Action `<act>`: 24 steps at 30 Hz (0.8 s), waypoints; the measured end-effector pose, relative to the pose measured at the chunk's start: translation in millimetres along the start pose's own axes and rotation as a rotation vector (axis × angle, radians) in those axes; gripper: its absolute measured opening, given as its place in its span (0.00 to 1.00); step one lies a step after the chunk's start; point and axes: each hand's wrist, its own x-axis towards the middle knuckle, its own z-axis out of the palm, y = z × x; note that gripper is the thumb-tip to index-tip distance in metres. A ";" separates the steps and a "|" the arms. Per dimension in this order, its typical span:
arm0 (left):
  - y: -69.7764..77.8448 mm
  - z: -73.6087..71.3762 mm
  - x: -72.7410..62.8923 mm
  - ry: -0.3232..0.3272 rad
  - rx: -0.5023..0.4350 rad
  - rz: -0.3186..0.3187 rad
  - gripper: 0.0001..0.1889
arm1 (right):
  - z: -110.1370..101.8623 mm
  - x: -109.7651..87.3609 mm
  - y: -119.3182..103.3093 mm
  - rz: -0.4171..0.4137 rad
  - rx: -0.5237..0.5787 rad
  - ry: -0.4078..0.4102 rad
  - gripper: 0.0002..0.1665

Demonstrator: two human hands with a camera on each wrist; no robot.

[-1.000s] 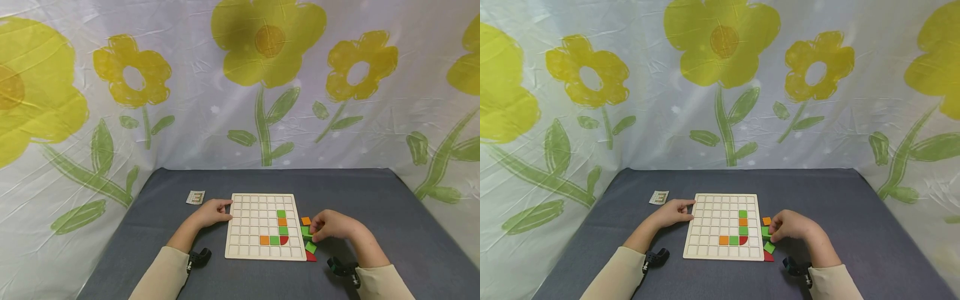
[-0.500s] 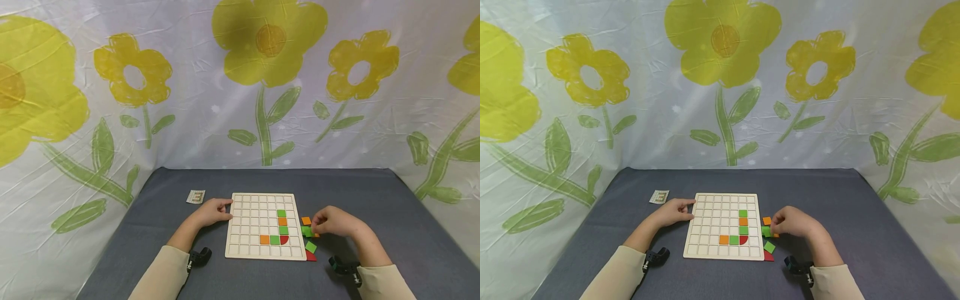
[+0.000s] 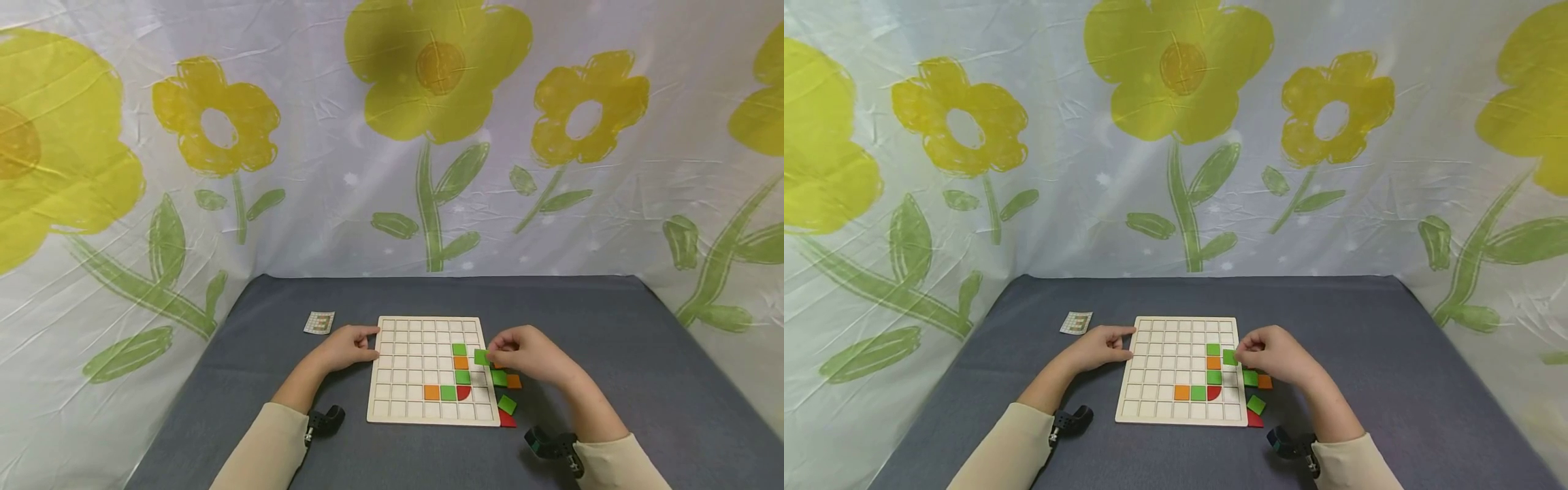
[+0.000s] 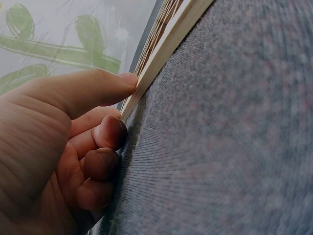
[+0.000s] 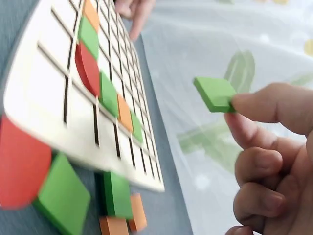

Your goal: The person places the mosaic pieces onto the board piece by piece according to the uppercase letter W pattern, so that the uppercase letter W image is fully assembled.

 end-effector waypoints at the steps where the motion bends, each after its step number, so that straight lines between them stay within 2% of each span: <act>1: 0.0 0.3 0.3 0.001 0.002 0.001 0.32 | 2.1 0.4 -2.6 0.005 0.005 0.014 0.09; 9: 2.8 1.2 -0.3 0.003 -0.005 -0.013 0.32 | 14.6 5.0 -13.4 0.028 0.040 0.069 0.11; 16: 3.7 0.7 -0.8 0.003 -0.013 -0.014 0.32 | 27.0 10.9 -18.3 0.037 0.052 0.111 0.08; 24: 4.5 -0.5 -1.9 0.003 -0.013 -0.010 0.32 | 46.6 19.4 -22.9 0.051 0.039 0.102 0.08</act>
